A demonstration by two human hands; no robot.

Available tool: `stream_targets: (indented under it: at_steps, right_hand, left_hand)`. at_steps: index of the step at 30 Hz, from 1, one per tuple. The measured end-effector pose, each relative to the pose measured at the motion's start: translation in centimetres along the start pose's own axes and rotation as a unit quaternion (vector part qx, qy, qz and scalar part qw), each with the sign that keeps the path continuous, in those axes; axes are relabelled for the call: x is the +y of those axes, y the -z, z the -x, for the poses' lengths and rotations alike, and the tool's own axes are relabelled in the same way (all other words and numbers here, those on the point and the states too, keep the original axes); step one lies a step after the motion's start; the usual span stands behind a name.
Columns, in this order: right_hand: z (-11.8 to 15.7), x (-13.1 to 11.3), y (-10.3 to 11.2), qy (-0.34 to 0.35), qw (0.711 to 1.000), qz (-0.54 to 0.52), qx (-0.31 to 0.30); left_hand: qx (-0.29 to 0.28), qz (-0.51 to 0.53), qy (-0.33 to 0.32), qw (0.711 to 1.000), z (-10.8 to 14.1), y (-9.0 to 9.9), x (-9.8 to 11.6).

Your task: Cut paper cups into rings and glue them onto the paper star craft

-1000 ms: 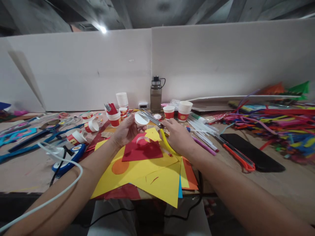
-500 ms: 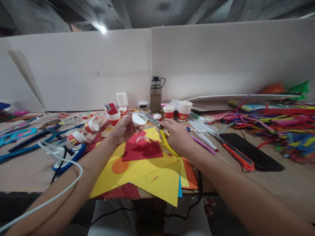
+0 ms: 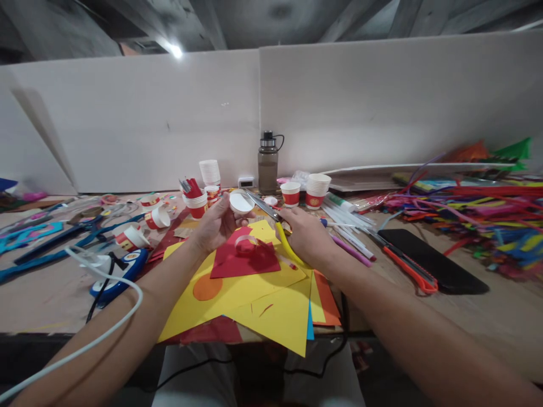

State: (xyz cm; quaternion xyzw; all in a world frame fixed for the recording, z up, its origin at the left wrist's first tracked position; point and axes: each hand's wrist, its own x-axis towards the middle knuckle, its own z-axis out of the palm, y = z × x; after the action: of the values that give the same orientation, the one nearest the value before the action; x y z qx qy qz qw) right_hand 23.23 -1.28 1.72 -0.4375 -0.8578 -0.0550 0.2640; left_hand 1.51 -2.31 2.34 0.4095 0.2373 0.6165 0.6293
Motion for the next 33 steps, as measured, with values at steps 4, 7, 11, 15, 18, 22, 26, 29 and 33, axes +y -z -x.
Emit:
stream_targets:
  at_steps: [4, 7, 11, 15, 18, 22, 26, 29, 33]
  right_hand:
    - [-0.1, 0.0, 0.2, 0.005, 1.0, -0.007, 0.003]
    - [-0.1, 0.0, 0.2, 0.006, 1.0, 0.001, 0.003]
    - [-0.1, 0.0, 0.2, 0.014, 1.0, 0.0, 0.0]
    - [0.0, 0.1, 0.2, 0.015, 1.0, 0.003, -0.007]
    - [0.0, 0.1, 0.2, 0.017, 1.0, 0.003, -0.011]
    - [0.1, 0.1, 0.1, 0.017, 1.0, 0.009, -0.018]
    - [0.1, 0.1, 0.0, 0.006, 1.0, 0.005, -0.007]
    - [0.0, 0.0, 0.1, 0.003, 1.0, 0.005, -0.002]
    - [-0.1, -0.2, 0.4, -0.002, 1.0, 0.015, -0.01]
  left_hand:
    - [-0.019, -0.012, 0.018, 1.0, 0.1, 0.1, 0.0]
    - [-0.026, -0.019, 0.026, 0.999, 0.2, 0.2, 0.2]
    - [-0.019, -0.025, 0.03, 0.999, 0.2, 0.2, 0.5]
    - [0.001, -0.026, 0.043, 0.999, 0.2, 0.1, 0.8]
    - [0.006, -0.031, 0.05, 0.998, 0.2, 0.0, 1.0]
    - [0.006, -0.03, 0.053, 0.998, 0.1, 0.0, 1.1]
    - [-0.002, -0.012, 0.05, 0.999, 0.2, -0.1, 0.8]
    - [0.008, -0.003, 0.032, 0.999, 0.3, -0.3, 0.6]
    - [-0.018, -0.005, 0.039, 0.999, 0.3, -0.1, 0.4]
